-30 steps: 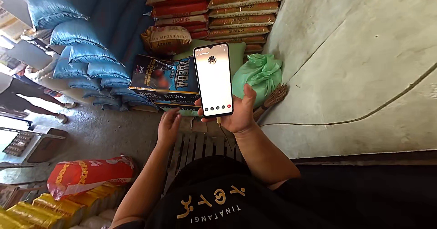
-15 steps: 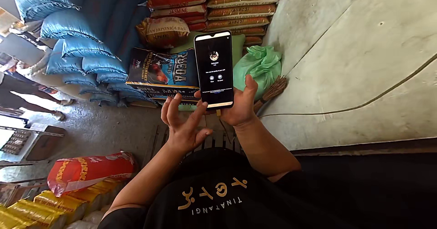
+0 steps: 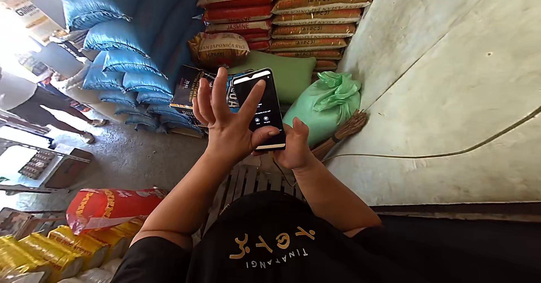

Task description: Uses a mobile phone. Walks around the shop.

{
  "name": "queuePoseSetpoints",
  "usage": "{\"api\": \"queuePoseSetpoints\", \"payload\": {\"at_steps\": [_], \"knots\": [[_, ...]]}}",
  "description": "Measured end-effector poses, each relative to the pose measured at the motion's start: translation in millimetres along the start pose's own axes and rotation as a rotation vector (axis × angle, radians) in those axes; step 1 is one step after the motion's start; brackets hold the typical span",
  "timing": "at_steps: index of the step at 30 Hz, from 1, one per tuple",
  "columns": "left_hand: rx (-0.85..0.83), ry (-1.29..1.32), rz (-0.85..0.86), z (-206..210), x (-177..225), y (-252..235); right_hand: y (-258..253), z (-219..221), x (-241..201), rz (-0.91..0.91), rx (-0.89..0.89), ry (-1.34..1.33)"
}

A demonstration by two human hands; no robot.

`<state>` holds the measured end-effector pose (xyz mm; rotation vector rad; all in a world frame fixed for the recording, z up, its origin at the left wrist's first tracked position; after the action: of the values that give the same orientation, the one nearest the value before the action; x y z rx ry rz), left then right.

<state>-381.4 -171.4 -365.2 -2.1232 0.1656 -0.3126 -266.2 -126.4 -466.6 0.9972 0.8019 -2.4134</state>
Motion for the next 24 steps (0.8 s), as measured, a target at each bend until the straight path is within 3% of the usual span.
{"api": "queuePoseSetpoints", "payload": {"at_steps": [8, 15, 24], "knots": [[-0.052, -0.055, -0.026, 20, 0, -3, 1, -1, 4, 0.039, 0.039, 0.003], [0.077, 0.040, -0.068, 4, -10, 3, 4, -3, 1, 0.016, -0.051, -0.106], [0.074, 0.021, -0.135, -3, -24, 12, 4, -5, -8, 0.015, -0.044, -0.220]]}}
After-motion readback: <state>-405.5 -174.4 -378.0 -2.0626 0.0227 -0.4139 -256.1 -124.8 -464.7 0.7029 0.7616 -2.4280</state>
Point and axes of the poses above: each hand's wrist, its own y-axis away from the middle knuckle, its own z-axis out of the palm, x = y × z, the point moved 7 cm from there along -y, towards the middle knuckle, and after that the axes turned 8 degrees about -z, right-handed, at the moved point
